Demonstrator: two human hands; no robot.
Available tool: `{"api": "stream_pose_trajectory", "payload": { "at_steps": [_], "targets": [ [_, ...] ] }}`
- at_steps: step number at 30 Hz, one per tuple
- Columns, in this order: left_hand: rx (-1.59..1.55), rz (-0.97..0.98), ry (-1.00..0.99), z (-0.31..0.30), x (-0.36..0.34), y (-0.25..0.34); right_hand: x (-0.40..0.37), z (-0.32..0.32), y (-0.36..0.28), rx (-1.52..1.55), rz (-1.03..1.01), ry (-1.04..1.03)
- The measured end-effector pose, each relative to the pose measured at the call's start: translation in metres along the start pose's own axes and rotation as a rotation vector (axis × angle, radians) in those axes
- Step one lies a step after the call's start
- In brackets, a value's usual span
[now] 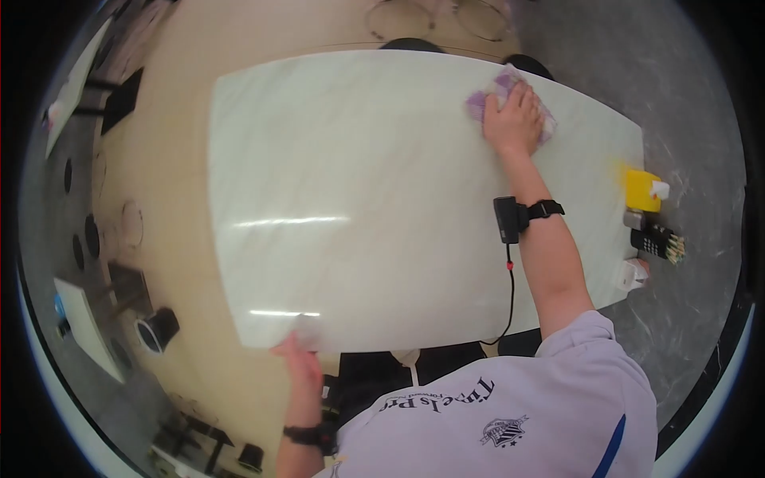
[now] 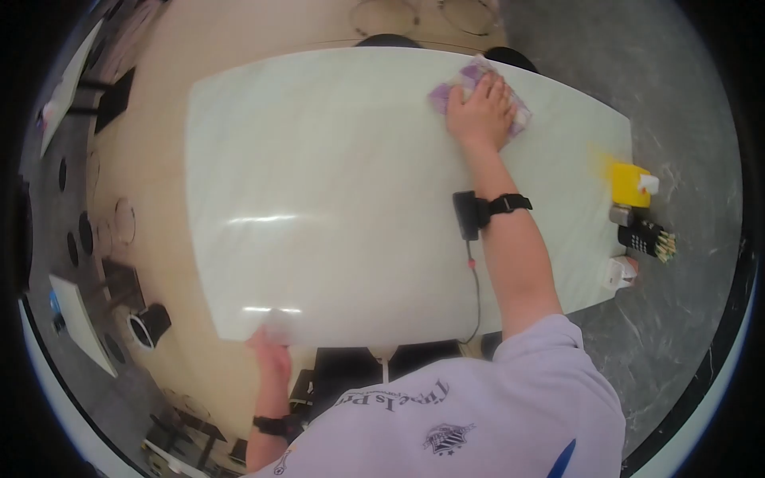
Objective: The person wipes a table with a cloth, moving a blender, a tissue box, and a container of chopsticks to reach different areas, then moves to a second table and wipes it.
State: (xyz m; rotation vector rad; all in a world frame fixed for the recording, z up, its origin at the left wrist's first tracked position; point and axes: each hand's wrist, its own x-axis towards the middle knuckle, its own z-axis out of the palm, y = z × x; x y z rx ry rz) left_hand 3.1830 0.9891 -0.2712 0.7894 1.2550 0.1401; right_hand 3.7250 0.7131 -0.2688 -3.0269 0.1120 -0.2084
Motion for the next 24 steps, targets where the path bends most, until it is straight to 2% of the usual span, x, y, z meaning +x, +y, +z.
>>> {"api": "stream_pose_trajectory", "payload": {
  "at_steps": [2,3,5,6,8,10,12,15,19,24],
  "targets": [
    [-0.111,0.111,0.220,0.021,-0.010,-0.012,-0.033,0.005,-0.086,0.014,-0.112,-0.008],
    [-0.134,0.108,0.243,0.021,-0.015,-0.010,-0.050,0.007,-0.127,0.016,-0.201,-0.010],
    [-0.056,0.124,0.103,0.014,-0.034,-0.005,-0.082,0.012,-0.210,0.071,-0.320,-0.028],
    [-0.086,0.119,0.140,0.011,-0.036,-0.002,-0.096,0.016,-0.252,0.134,-0.398,-0.030],
    [-0.125,0.088,0.005,0.004,-0.030,0.006,-0.120,0.022,-0.327,0.170,-0.522,-0.035],
    [-0.136,0.073,0.002,-0.008,-0.022,0.004,-0.149,0.021,-0.382,0.203,-0.622,-0.035],
    [-0.152,0.092,-0.114,-0.009,-0.019,0.004,-0.171,0.016,-0.418,0.174,-0.704,-0.074],
    [-0.152,0.079,-0.034,-0.008,-0.021,0.004,-0.186,0.010,-0.428,0.131,-0.740,-0.134],
    [-0.108,0.061,-0.003,-0.018,-0.016,0.001,-0.180,0.018,-0.392,0.247,-0.785,-0.106],
    [-0.056,0.085,-0.036,-0.026,-0.007,0.005,-0.139,0.004,-0.274,0.276,-0.650,-0.115]
  ]
}}
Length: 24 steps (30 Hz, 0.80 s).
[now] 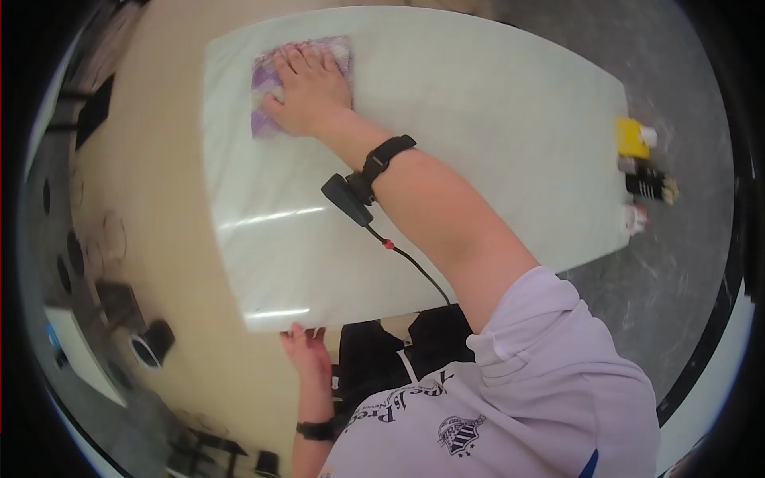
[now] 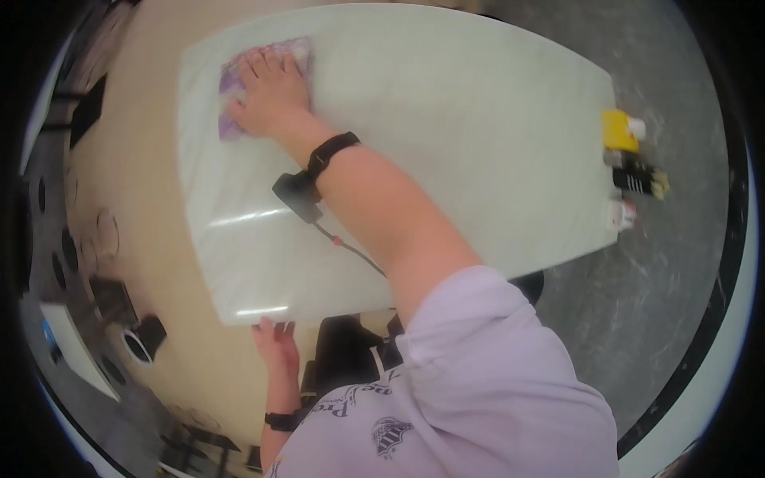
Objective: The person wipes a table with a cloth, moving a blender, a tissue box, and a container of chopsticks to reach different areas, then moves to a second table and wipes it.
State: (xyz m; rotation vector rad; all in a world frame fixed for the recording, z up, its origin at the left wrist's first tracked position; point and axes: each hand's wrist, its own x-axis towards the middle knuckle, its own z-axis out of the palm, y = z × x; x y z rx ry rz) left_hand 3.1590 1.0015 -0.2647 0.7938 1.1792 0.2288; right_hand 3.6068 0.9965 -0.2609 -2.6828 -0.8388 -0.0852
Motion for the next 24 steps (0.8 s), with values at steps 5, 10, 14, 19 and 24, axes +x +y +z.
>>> {"api": "stream_pose_trajectory", "payload": {
  "at_steps": [5,10,14,19,24],
  "targets": [
    [0.084,0.060,-0.123,-0.028,0.009,0.006,-0.066,-0.069,0.165,-0.022,0.124,0.027],
    [0.148,0.015,-0.162,-0.053,0.022,0.021,-0.151,-0.118,0.348,-0.134,0.312,0.103],
    [0.210,-0.020,-0.154,-0.037,0.012,0.032,-0.212,-0.160,0.481,-0.296,0.476,0.149],
    [0.234,-0.031,-0.126,-0.028,0.005,0.037,-0.262,-0.200,0.592,-0.425,0.553,0.220],
    [0.175,-0.074,-0.204,-0.051,0.015,0.032,-0.253,-0.194,0.578,-0.512,0.659,0.199]
  ]
}}
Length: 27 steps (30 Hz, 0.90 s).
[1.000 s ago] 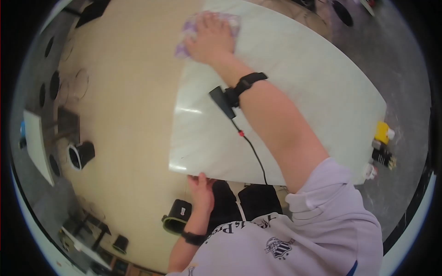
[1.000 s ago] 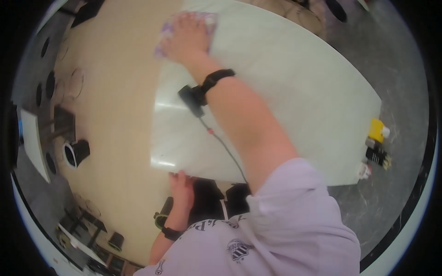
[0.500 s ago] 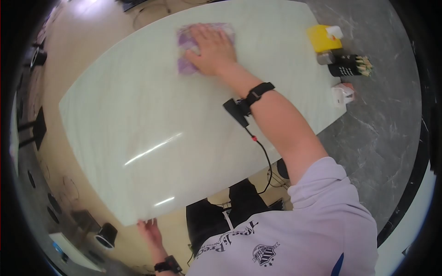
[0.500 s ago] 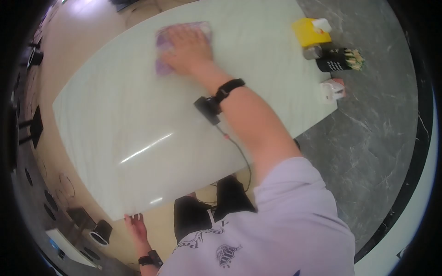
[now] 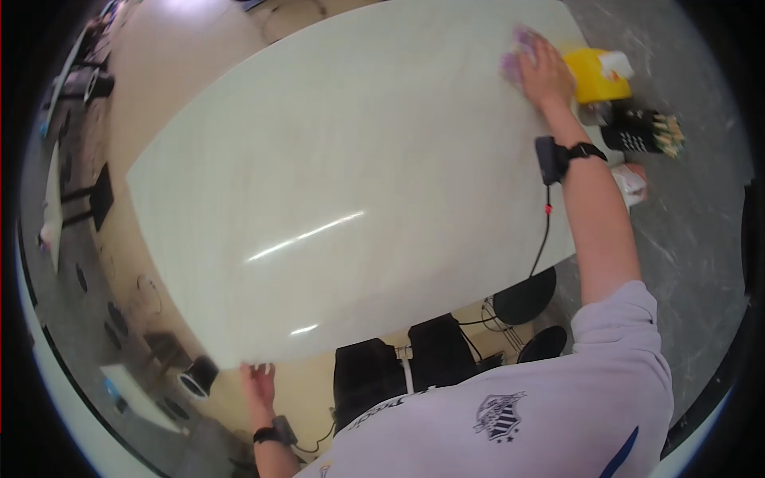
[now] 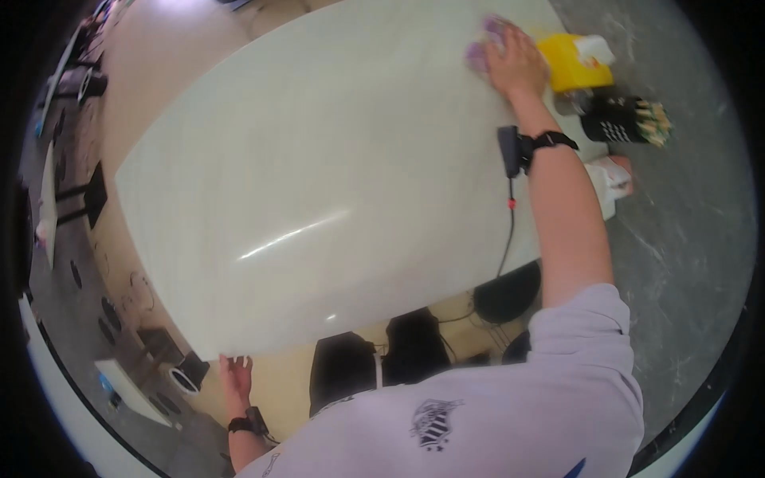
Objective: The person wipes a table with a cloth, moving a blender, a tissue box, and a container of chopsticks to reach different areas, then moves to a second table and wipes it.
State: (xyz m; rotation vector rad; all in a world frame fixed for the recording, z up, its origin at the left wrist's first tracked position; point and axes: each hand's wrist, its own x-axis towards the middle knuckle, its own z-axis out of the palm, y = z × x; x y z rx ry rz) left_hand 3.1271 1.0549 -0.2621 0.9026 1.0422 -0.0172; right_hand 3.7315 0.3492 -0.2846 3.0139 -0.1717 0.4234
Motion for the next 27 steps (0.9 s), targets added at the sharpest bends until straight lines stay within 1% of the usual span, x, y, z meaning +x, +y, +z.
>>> {"api": "stream_pose_trajectory", "payload": {
  "at_steps": [2,3,5,6,8,9,11,12,15,17,18,21,22,23,24,25,26,27],
  "targets": [
    [-0.024,0.016,-0.006,0.000,0.002,-0.005,-0.008,0.002,-0.012,-0.012,0.060,-0.014],
    [-0.048,0.026,0.025,0.005,-0.001,-0.007,-0.016,0.006,-0.022,-0.018,0.091,-0.013],
    [-0.025,0.021,0.071,0.019,0.001,-0.008,-0.039,0.001,-0.051,-0.010,0.135,-0.008],
    [-0.041,0.023,0.081,0.024,0.003,-0.008,-0.051,-0.008,-0.072,-0.007,0.117,-0.005],
    [-0.024,0.027,0.030,0.025,0.000,-0.009,-0.078,-0.026,-0.121,0.025,0.154,-0.095],
    [-0.046,0.028,0.048,0.018,0.002,-0.016,-0.092,-0.033,-0.149,0.027,0.126,-0.095],
    [-0.105,0.022,-0.111,0.003,0.008,-0.026,-0.119,-0.046,-0.222,0.042,0.072,-0.071],
    [-0.098,0.028,-0.121,0.005,0.009,-0.027,-0.133,-0.054,-0.265,0.053,0.040,-0.066],
    [-0.117,0.000,-0.168,0.009,0.016,-0.034,-0.183,-0.089,-0.404,0.076,-0.185,-0.101],
    [-0.153,-0.017,-0.102,0.025,0.013,-0.033,-0.218,-0.118,-0.501,0.163,-0.334,-0.125],
    [-0.151,-0.027,-0.100,0.031,0.014,-0.031,-0.236,-0.128,-0.545,0.215,-0.412,-0.143],
    [-0.138,-0.030,-0.066,0.044,0.008,-0.020,-0.304,-0.158,-0.648,0.378,-0.656,-0.126],
    [-0.118,-0.034,-0.064,0.046,0.006,-0.016,-0.328,-0.173,-0.668,0.458,-0.731,-0.134],
    [-0.129,-0.031,-0.049,0.044,0.006,-0.018,-0.350,-0.186,-0.680,0.464,-0.748,-0.140],
    [-0.130,-0.018,-0.090,0.043,0.008,-0.022,-0.370,-0.198,-0.686,0.487,-0.841,-0.216],
    [-0.127,-0.004,-0.133,0.041,0.010,-0.025,-0.387,-0.210,-0.687,0.508,-0.929,-0.291],
    [-0.129,0.000,-0.125,0.041,0.011,-0.021,-0.403,-0.217,-0.684,0.514,-0.937,-0.293],
    [-0.107,-0.036,-0.104,0.044,0.008,-0.017,-0.421,-0.221,-0.676,0.537,-0.993,-0.320]
  ]
}}
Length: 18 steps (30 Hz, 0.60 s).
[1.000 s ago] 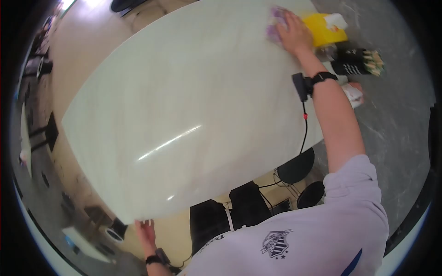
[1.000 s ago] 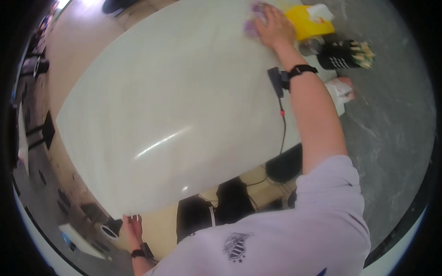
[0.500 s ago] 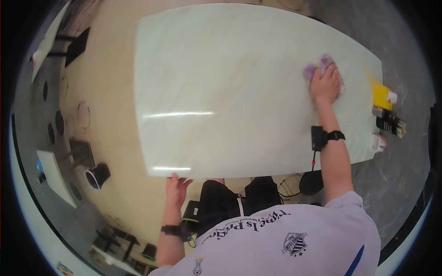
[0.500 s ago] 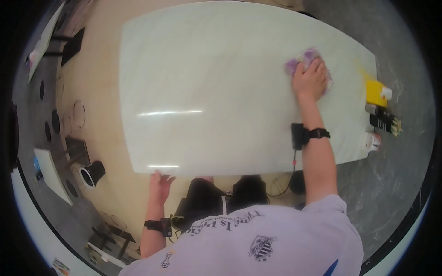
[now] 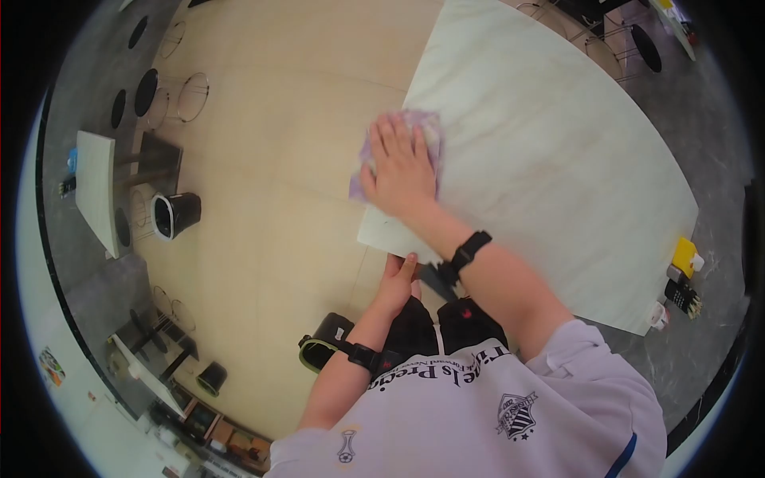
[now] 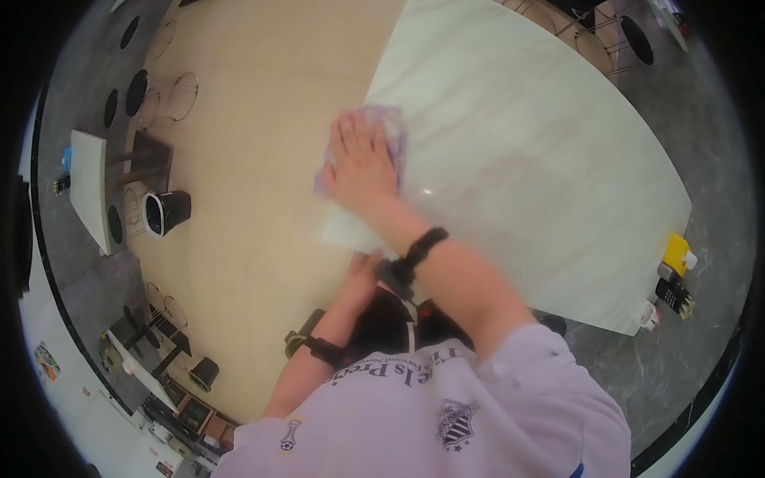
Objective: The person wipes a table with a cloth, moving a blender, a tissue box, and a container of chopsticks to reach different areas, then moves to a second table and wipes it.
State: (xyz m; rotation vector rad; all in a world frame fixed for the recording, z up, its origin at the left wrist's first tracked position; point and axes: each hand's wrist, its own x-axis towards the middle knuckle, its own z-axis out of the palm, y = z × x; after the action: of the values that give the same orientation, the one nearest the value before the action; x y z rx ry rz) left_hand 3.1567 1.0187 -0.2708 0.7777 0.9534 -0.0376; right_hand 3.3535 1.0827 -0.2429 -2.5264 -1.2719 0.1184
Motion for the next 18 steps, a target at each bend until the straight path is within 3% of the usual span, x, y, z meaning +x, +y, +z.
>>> {"api": "stream_pose_trajectory", "payload": {
  "at_steps": [2,4,5,7,8,11,14,16,18],
  "targets": [
    [0.027,-0.042,0.024,-0.006,0.001,-0.012,-0.035,0.004,-0.017,0.034,-0.044,-0.029],
    [0.262,-0.069,0.132,-0.030,0.013,-0.047,-0.065,0.004,-0.025,0.124,-0.165,-0.079],
    [0.285,-0.074,0.113,-0.029,0.007,-0.042,-0.078,0.003,-0.022,0.121,-0.138,-0.068],
    [0.642,0.149,-0.106,-0.025,-0.013,-0.015,-0.098,-0.002,-0.007,0.250,-0.155,-0.062],
    [0.627,0.087,-0.069,-0.020,-0.023,-0.008,-0.105,-0.009,0.005,0.237,-0.109,-0.046],
    [0.476,-0.011,0.029,-0.010,-0.037,0.013,-0.121,-0.038,0.074,0.234,0.050,0.042],
    [0.364,0.037,0.029,-0.014,-0.023,0.022,-0.155,-0.077,0.166,0.193,0.255,0.155],
    [0.376,0.000,0.016,-0.013,-0.013,0.020,-0.177,-0.113,0.236,0.043,0.374,0.058],
    [0.423,-0.008,0.147,-0.015,-0.007,0.016,-0.217,-0.113,0.307,-0.040,0.477,0.175]
  ]
}}
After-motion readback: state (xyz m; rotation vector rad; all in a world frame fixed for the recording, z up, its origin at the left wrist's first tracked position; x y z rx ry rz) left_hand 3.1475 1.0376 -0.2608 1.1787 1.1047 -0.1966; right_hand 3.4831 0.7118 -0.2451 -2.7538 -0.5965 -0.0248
